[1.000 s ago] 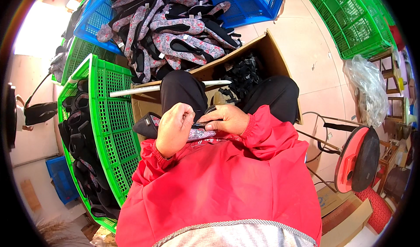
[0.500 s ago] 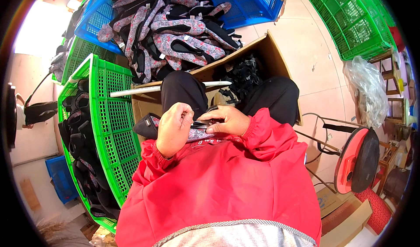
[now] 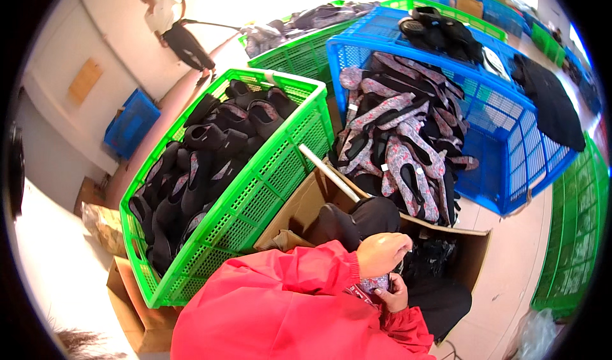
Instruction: The person sits on a low stool and assembles slippers by hand. They pick up a black slipper sole and a patterned fabric upper, align them, and press the parts together. The person then places the assembled slipper into a green plastic crate and repeats the process with another pair.
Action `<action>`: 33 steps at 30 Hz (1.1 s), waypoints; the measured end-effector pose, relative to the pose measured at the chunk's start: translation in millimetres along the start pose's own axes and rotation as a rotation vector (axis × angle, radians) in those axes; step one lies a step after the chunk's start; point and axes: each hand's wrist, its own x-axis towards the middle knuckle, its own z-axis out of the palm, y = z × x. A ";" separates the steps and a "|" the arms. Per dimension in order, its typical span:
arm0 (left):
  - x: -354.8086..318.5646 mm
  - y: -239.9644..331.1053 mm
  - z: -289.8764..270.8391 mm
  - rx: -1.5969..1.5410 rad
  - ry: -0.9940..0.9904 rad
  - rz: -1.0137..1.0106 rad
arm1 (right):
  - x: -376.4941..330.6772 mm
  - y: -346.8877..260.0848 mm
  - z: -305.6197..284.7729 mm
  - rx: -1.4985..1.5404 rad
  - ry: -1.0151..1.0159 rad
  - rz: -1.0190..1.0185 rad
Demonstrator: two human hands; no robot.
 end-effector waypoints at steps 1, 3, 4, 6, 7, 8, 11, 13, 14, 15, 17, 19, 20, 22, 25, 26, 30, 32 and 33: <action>1.7 -3.6 6.0 -0.029 0.047 0.025 | -1.2 4.2 -3.6 0.024 0.000 0.028; 2.3 8.7 6.6 0.049 0.135 0.094 | -2.2 6.8 -10.2 0.052 0.005 0.050; 3.8 9.1 10.5 0.048 0.157 0.108 | -1.8 8.0 -13.5 0.052 0.005 0.044; 4.0 1.2 11.3 0.089 0.011 0.101 | 1.1 5.2 -14.5 0.067 0.005 0.036; 4.5 -2.9 14.8 0.126 -0.044 0.102 | 2.6 4.9 -13.4 0.080 0.007 0.030; 3.5 -11.2 21.0 0.160 -0.100 0.093 | 3.8 5.7 -13.0 0.094 0.009 0.034; 2.2 -24.6 33.7 0.039 0.101 0.314 | 5.5 9.1 -19.5 0.156 0.052 0.099; -5.5 -29.4 40.8 -0.042 0.078 0.325 | 4.9 8.0 -23.0 0.180 0.089 0.214; -10.3 -27.8 48.1 -0.025 0.003 0.309 | 6.2 9.3 -28.1 0.194 0.116 0.284; -15.7 -23.0 53.9 -0.008 -0.068 0.293 | 6.9 9.3 -32.2 0.207 0.143 0.352; -22.5 -11.9 62.3 0.003 -0.186 0.347 | 11.5 9.4 -35.6 0.248 0.189 0.408; -34.9 1.5 58.8 0.008 -0.270 0.473 | 12.6 9.5 -38.1 0.272 0.225 0.414; -42.9 6.4 59.4 0.006 -0.311 0.539 | 12.0 8.9 -38.9 0.276 0.241 0.406; -56.5 10.1 65.7 -0.129 -0.234 0.485 | 11.4 8.4 -40.3 0.282 0.274 0.389; -77.6 -6.4 91.6 -0.106 -0.316 0.359 | 10.7 11.6 -38.3 0.275 0.295 0.387; -78.2 -4.3 93.7 -0.043 -0.269 0.392 | 10.6 11.3 -38.8 0.276 0.318 0.377; -77.0 -3.8 95.5 0.082 -0.175 0.457 | 10.9 10.2 -37.5 0.246 0.404 0.319; -80.8 -1.3 100.0 0.151 -0.127 0.455 | 11.7 10.4 -35.3 0.225 0.463 0.278; -82.3 -0.5 101.3 0.189 -0.103 0.454 | 14.0 10.8 -33.1 0.199 0.499 0.250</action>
